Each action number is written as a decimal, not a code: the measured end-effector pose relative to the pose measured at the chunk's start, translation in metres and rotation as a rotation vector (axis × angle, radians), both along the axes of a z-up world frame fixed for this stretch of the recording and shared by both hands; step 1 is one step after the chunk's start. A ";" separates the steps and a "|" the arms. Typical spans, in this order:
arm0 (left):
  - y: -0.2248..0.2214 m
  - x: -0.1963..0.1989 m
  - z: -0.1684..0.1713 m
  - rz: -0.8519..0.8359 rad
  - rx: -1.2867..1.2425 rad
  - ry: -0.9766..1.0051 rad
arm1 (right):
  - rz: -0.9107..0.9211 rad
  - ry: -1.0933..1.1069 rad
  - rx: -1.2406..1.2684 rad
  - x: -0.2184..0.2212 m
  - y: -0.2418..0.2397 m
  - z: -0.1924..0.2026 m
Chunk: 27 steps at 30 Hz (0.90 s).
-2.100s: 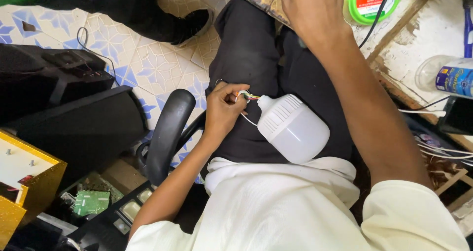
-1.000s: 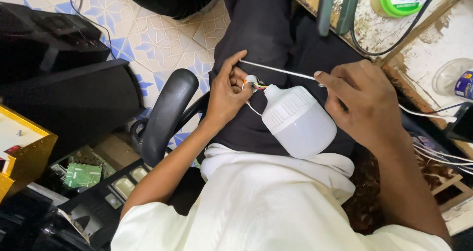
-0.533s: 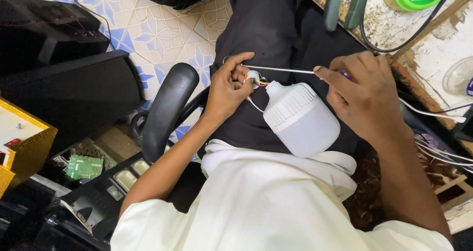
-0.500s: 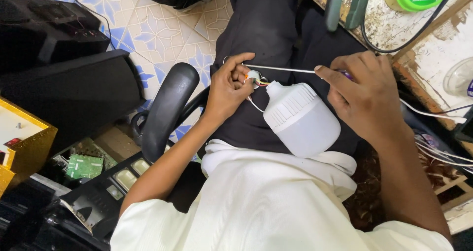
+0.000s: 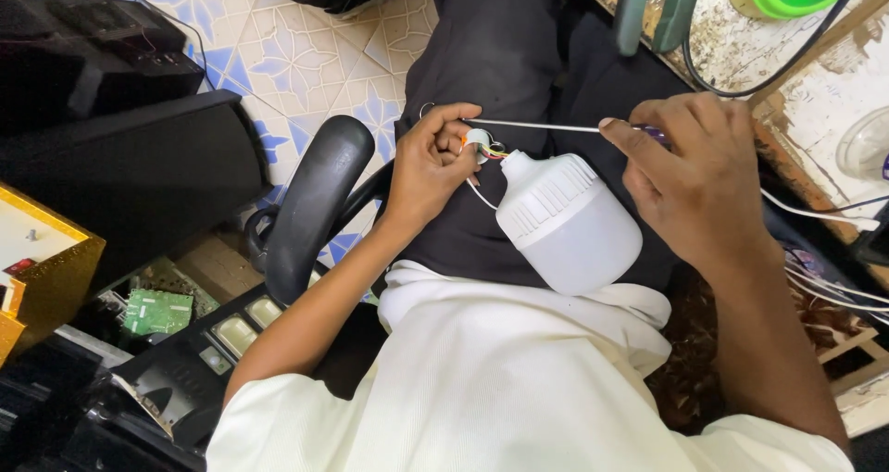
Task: Assembling an LED bulb by connecting wires and using a screwdriver to secure the housing.
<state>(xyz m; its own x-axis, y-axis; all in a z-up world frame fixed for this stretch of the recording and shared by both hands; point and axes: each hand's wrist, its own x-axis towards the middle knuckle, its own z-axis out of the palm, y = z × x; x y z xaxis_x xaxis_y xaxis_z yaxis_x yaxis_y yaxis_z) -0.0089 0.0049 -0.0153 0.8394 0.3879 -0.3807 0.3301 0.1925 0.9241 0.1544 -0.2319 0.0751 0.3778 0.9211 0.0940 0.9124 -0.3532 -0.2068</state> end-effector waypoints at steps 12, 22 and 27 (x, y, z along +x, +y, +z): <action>0.000 0.001 0.000 0.024 -0.060 0.012 | -0.003 -0.037 0.051 0.001 -0.001 -0.002; 0.001 0.005 0.006 0.042 -0.056 0.054 | -0.007 -0.051 0.014 0.002 0.000 0.000; 0.001 0.005 0.007 0.047 -0.059 0.075 | -0.007 -0.039 0.009 0.002 -0.002 -0.001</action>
